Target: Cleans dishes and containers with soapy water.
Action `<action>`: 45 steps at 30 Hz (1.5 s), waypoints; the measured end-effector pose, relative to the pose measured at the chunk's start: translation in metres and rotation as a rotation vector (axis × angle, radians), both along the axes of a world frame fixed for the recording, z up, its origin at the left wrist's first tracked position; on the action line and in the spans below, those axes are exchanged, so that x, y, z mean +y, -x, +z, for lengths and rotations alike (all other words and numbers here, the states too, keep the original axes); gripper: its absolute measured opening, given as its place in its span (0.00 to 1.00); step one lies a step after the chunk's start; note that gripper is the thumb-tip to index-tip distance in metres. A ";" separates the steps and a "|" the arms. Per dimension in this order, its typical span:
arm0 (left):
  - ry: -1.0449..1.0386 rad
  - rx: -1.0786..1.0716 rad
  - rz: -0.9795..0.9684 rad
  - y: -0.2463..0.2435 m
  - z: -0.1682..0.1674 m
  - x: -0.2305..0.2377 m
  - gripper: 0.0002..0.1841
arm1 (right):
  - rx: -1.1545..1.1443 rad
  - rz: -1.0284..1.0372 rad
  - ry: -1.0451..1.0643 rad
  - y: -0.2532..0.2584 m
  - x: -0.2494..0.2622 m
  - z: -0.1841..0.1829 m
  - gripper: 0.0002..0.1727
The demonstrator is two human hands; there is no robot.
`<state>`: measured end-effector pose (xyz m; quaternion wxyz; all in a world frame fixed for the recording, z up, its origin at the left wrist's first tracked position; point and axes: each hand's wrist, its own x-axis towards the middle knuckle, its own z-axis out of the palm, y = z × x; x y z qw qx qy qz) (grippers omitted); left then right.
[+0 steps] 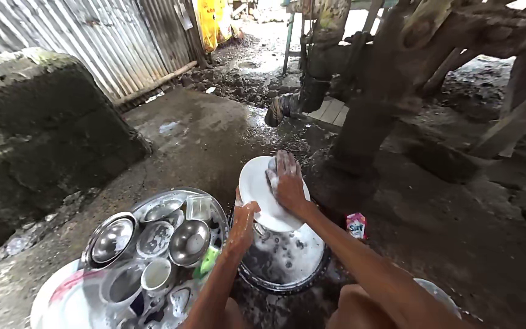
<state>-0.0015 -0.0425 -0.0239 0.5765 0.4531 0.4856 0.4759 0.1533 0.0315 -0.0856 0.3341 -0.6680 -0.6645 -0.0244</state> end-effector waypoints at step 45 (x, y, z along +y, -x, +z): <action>0.191 -0.424 0.018 0.005 0.012 0.020 0.14 | 0.780 0.038 0.147 -0.042 -0.009 0.064 0.25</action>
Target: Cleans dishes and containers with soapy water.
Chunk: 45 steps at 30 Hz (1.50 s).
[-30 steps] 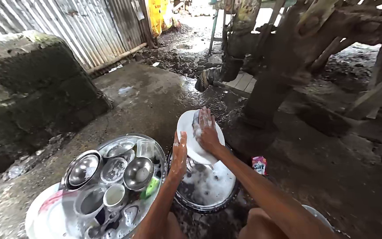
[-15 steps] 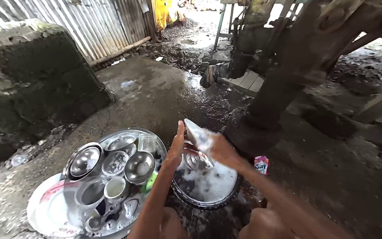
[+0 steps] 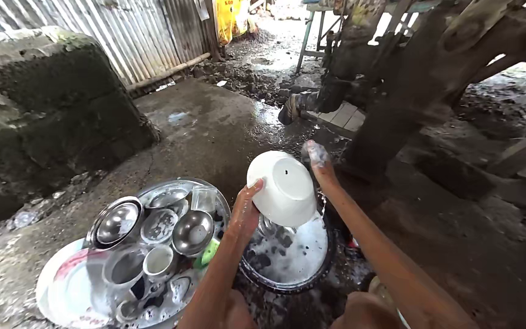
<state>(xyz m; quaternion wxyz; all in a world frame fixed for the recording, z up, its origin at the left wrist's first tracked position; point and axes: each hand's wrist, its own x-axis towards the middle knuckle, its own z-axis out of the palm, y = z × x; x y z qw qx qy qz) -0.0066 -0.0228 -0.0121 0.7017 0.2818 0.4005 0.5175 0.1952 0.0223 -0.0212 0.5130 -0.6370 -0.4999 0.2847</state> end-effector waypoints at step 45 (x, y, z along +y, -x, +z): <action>0.040 -0.036 0.163 0.002 -0.005 0.001 0.11 | -0.626 0.410 -0.501 0.080 -0.013 -0.026 0.26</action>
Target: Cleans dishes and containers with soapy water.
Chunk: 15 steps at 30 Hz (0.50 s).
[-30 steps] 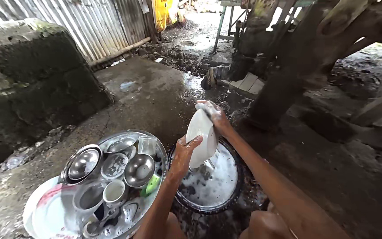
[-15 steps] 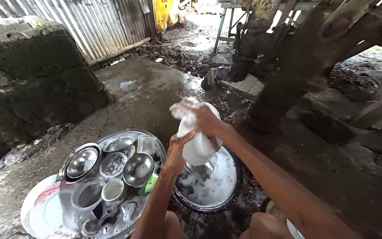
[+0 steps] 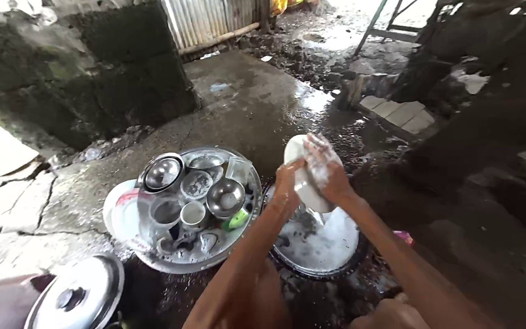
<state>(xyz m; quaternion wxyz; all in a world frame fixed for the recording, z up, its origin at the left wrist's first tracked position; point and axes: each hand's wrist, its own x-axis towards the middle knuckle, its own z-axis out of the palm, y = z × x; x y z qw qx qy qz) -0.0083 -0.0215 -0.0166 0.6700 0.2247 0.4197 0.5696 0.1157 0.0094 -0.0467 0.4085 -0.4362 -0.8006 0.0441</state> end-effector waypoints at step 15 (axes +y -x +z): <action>-0.076 0.272 0.284 0.082 -0.006 0.061 0.17 | 0.290 -0.358 0.812 -0.106 -0.027 -0.052 0.24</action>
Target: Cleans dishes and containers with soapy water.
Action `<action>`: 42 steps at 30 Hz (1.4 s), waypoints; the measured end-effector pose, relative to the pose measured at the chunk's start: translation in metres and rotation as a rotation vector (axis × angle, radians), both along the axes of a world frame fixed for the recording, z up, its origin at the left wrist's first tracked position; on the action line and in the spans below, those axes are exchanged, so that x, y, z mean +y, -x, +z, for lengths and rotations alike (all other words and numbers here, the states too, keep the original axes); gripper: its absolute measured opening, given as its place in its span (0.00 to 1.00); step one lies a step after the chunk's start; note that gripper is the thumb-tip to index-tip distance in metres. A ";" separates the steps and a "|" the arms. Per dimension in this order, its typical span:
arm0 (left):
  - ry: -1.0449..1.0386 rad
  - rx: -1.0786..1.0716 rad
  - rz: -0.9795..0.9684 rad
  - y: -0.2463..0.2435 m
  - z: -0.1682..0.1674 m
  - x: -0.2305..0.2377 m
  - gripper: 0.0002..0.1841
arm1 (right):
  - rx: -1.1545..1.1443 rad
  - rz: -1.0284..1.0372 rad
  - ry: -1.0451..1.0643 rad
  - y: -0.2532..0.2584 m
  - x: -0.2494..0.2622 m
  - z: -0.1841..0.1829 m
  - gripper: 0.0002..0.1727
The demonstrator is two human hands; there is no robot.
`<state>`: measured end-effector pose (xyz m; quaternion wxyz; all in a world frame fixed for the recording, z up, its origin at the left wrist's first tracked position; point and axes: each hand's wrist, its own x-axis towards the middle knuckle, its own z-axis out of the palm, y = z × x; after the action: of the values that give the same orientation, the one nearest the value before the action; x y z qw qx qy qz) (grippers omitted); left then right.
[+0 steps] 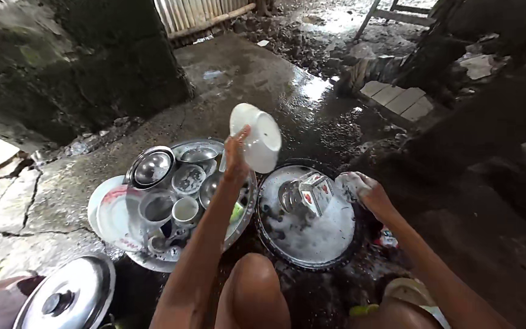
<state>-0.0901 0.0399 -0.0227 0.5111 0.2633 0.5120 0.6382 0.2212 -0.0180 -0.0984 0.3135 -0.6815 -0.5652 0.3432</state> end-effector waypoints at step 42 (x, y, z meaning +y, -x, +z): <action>0.468 0.960 -0.898 -0.062 -0.250 -0.039 0.27 | -0.538 -0.253 0.700 -0.214 -0.275 -0.191 0.33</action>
<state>-0.0282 0.0010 -0.2725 0.4860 0.5854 0.6469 0.0509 0.4355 -0.2927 -0.2895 -0.0540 -0.8750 -0.3890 0.2832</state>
